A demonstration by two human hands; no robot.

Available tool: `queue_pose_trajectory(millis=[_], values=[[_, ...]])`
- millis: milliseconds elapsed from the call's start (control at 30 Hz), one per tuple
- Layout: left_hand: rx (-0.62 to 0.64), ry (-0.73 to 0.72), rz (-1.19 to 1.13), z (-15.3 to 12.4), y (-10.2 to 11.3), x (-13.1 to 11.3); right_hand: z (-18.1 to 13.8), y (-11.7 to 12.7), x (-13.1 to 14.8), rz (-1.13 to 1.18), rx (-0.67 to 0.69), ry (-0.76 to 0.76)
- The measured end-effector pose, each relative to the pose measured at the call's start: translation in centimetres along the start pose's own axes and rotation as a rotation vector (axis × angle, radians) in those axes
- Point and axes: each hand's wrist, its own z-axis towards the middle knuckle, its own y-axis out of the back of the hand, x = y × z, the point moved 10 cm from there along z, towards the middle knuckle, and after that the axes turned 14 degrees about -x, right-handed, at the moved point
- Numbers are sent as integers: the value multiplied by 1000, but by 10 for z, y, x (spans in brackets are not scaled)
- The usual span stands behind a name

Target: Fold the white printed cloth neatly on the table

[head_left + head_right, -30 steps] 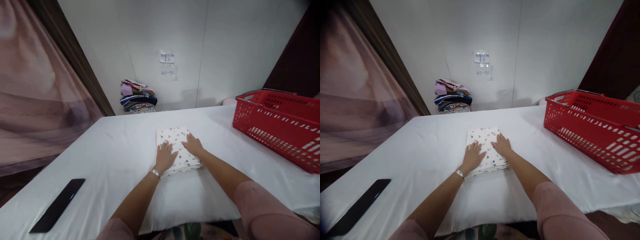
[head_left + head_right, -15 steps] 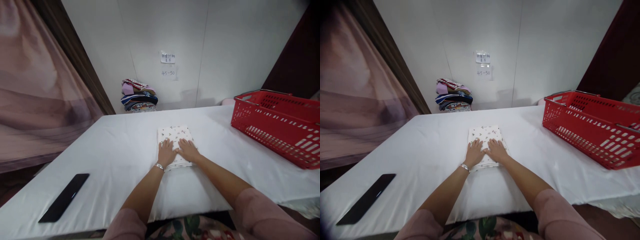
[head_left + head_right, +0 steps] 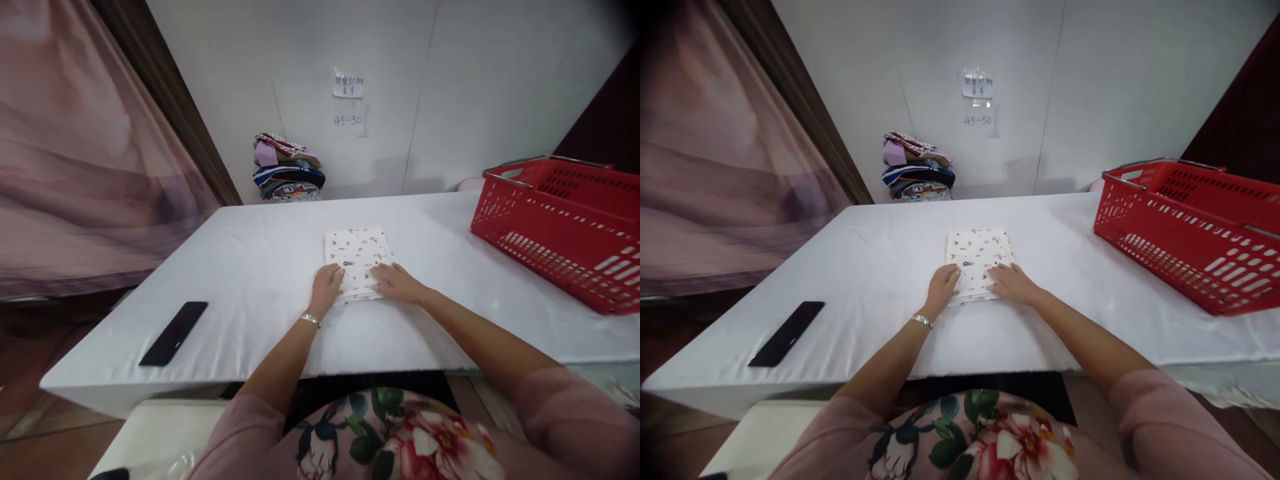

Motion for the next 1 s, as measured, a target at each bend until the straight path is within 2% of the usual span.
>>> queue_pose_trajectory(millis=[100,233,333,633,1000], values=[[46,-43,4,-30,10,1,-18,-6,-3,-95,-15,104],[163,-150,121,-51,6,-4,-19,-15,-6,-125,-10,167],[154,-196,132,-52,6,-6,-16,-17,-8,-123,-5,161],[77,-192,191,-54,21,-5,-18,-17,-6,-147,6,191],[164,-189,231,-56,28,-3,-19,-14,-4,-130,-30,214]])
